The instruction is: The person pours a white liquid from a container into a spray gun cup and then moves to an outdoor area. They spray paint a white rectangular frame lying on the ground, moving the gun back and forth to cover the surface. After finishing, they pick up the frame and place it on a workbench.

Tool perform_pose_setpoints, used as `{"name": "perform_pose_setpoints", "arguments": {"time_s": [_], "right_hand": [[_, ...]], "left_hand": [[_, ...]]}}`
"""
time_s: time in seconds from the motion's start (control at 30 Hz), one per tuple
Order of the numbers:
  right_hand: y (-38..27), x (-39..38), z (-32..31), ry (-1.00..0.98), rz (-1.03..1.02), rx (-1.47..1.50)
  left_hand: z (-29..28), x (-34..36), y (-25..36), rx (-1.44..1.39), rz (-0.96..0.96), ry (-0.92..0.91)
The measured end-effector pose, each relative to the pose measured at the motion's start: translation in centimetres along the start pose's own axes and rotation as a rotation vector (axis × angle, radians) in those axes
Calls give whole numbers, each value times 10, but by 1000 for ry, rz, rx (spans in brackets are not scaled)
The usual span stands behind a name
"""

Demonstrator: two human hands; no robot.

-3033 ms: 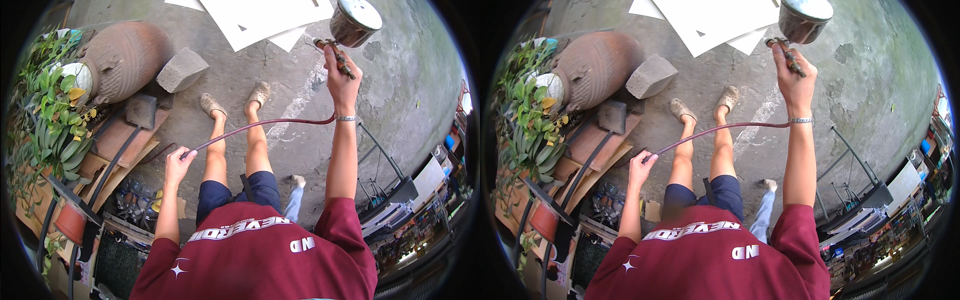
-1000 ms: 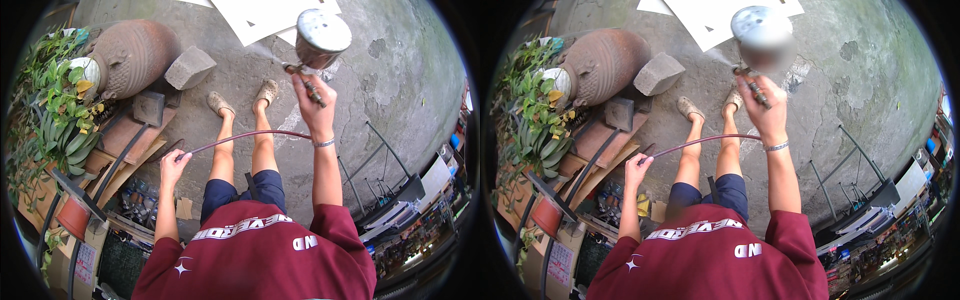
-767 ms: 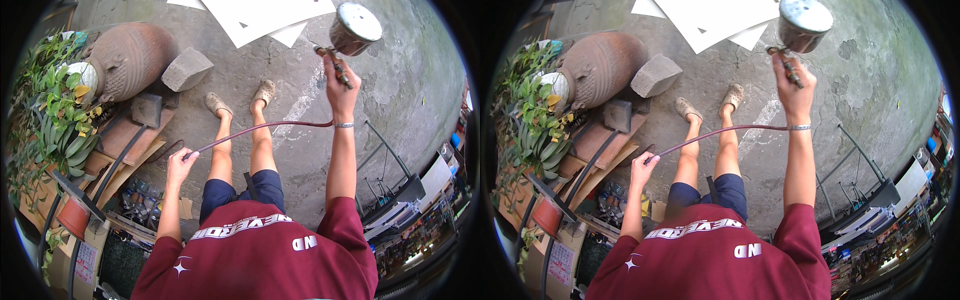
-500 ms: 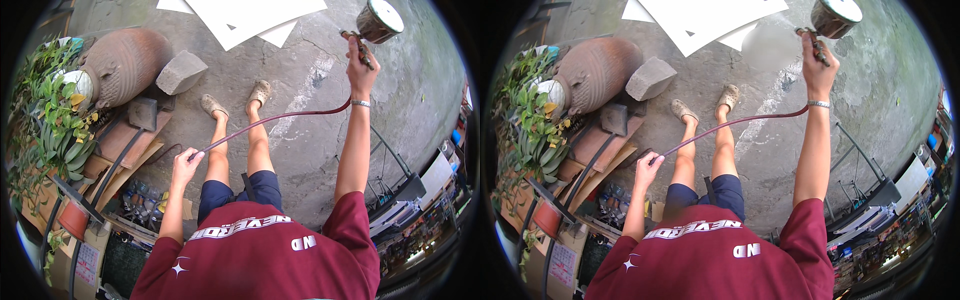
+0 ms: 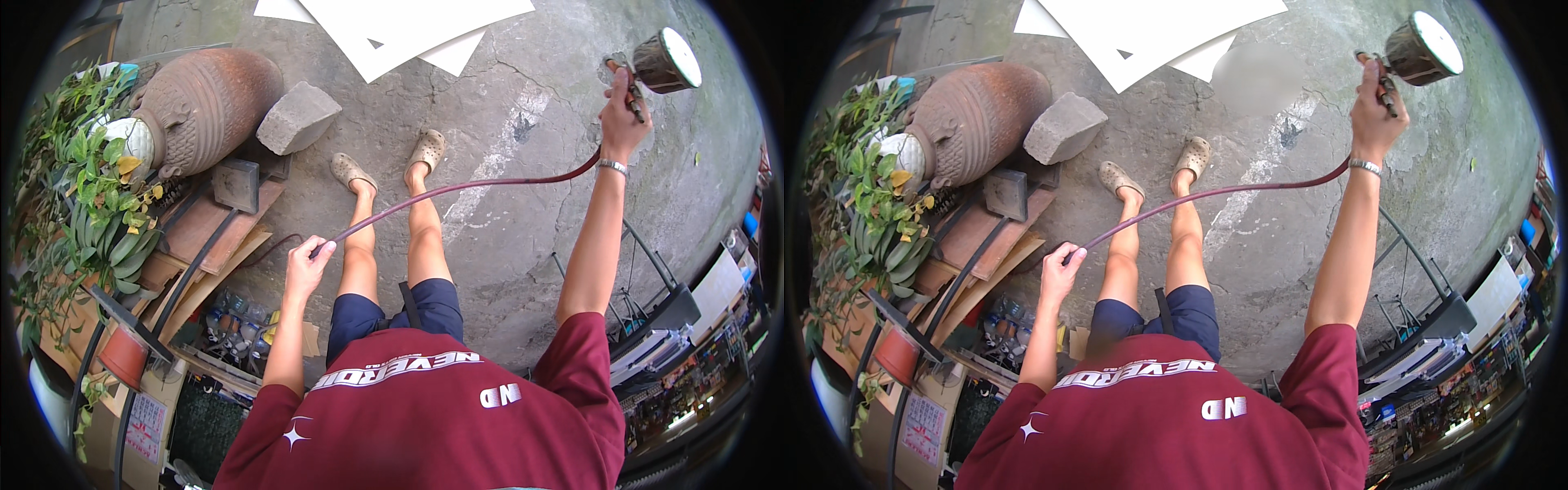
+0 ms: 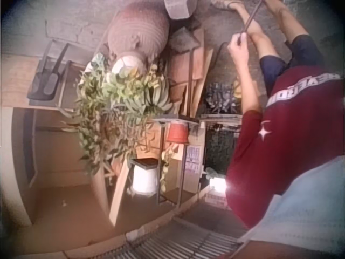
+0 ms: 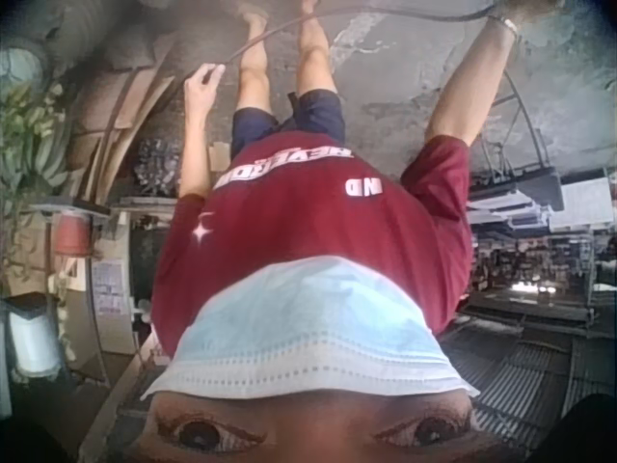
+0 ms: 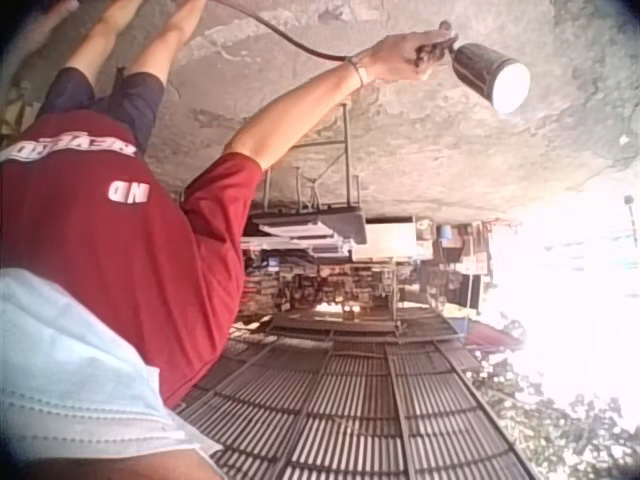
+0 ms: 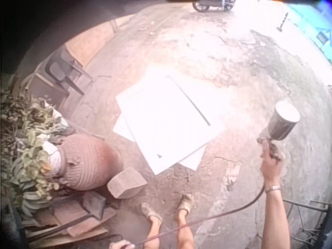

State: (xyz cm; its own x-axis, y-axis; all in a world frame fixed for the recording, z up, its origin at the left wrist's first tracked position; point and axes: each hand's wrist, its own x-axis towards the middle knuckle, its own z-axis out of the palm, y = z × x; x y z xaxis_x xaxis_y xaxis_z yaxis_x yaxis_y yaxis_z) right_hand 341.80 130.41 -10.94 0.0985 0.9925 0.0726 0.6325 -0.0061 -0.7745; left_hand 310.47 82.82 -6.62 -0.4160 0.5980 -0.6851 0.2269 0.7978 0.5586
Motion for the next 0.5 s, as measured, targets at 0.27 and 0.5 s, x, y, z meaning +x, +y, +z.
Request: {"name": "perform_pose_setpoints", "arguments": {"time_s": [0.27, 0.5], "right_hand": [[-31, -98, 16, -206, -11, 79], [-74, -179, 39, -320, -79, 133]], "left_hand": [[-36, -8, -24, 93, -26, 56], [-72, -18, -51, 229, -19, 131]]}}
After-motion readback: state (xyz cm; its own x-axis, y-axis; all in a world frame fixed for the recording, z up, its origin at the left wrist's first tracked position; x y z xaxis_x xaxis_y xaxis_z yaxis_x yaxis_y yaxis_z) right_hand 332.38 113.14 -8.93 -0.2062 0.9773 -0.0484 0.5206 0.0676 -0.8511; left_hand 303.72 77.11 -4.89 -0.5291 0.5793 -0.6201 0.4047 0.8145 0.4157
